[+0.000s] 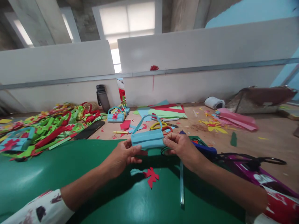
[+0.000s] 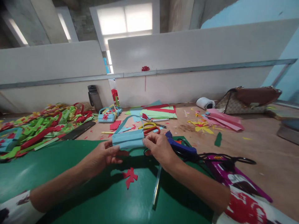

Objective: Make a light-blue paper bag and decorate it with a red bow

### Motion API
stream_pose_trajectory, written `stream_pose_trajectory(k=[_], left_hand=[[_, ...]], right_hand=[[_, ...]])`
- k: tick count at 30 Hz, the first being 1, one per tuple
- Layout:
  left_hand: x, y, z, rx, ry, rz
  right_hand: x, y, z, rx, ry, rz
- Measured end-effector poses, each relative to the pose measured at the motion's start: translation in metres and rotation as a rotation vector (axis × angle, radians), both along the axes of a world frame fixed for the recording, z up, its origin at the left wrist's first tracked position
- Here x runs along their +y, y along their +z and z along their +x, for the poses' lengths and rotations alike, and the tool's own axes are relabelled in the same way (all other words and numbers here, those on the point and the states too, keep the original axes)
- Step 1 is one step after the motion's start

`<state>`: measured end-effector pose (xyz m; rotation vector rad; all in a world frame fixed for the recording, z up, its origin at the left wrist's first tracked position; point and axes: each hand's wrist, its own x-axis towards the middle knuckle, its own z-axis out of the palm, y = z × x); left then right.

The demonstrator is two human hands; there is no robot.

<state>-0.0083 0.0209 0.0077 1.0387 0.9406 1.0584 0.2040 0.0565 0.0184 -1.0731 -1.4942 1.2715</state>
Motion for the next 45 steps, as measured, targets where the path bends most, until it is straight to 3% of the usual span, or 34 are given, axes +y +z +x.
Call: stream_pose_trajectory(k=[6,22,27,34,40,45], left_hand=[[-0.003,0.006,0.005,0.031,0.048,-0.032],[-0.003,0.001,0.006,0.090,0.074,-0.055],[-0.003,0.000,0.003,0.005,0.004,-0.064],[0.000,0.008,-0.004,-0.286,-0.245,-0.205],[0.004,0.007,-0.009,-0.220,-0.308,-0.335],[0.004,0.010,-0.006,-0.184,-0.269,-0.375]], right_hand=[[-0.002,0.004,0.001,-0.075,0.002,0.043],[-0.004,0.006,0.001,-0.160,-0.006,0.123],[-0.002,0.003,0.003,-0.160,-0.021,0.141],[-0.003,0.004,0.004,-0.256,-0.005,0.237],[-0.005,0.003,0.002,-0.315,0.035,0.313],[-0.003,0.002,0.002,-0.336,0.056,0.331]])
